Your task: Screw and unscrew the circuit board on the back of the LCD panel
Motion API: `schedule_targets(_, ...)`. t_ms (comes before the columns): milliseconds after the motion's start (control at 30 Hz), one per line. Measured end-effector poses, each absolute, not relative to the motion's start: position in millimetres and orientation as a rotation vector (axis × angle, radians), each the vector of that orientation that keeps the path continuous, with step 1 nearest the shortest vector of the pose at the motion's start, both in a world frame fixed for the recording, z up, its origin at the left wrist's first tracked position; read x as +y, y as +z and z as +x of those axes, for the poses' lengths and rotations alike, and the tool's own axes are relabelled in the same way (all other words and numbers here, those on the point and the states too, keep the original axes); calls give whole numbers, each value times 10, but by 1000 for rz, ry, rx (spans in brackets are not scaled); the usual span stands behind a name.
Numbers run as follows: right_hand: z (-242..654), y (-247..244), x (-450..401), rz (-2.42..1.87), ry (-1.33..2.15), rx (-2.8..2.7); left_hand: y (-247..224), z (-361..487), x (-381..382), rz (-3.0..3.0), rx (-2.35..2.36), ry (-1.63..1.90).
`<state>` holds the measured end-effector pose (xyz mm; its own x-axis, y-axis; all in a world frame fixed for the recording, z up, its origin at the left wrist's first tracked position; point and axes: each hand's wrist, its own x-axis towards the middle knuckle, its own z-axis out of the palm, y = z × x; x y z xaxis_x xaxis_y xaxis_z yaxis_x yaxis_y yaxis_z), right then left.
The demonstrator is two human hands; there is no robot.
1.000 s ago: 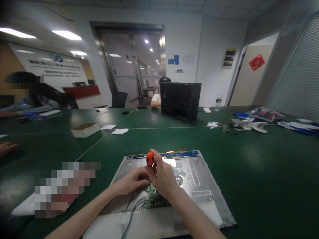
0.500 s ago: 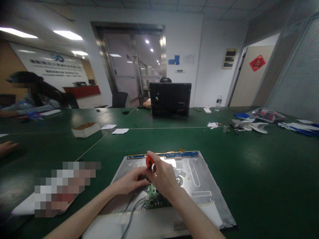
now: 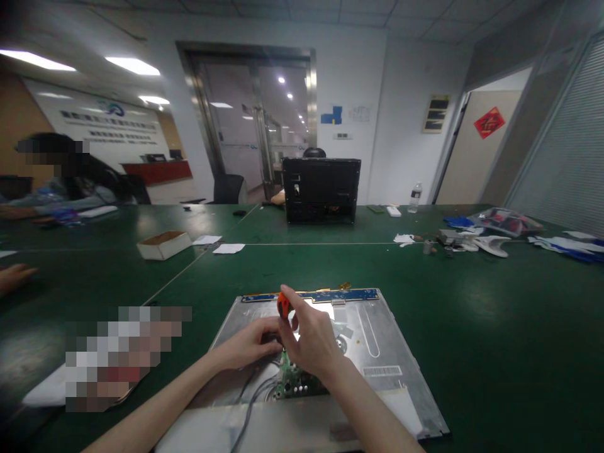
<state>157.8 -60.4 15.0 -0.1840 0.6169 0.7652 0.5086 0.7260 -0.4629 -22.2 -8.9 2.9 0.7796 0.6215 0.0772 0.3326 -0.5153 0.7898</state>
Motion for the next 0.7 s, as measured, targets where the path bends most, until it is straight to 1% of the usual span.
schedule_targets(267,1574,151,-598,-903,5,-1837,-3,-240,-80,2135,763,461)
schedule_targets(500,1586,171,-636,-880,109,-1883,27,-222,-72,2168,687,455)
schedule_targets(700,1569,171,-630,-891,90,-1857,8,-233,-64,2178,687,435)
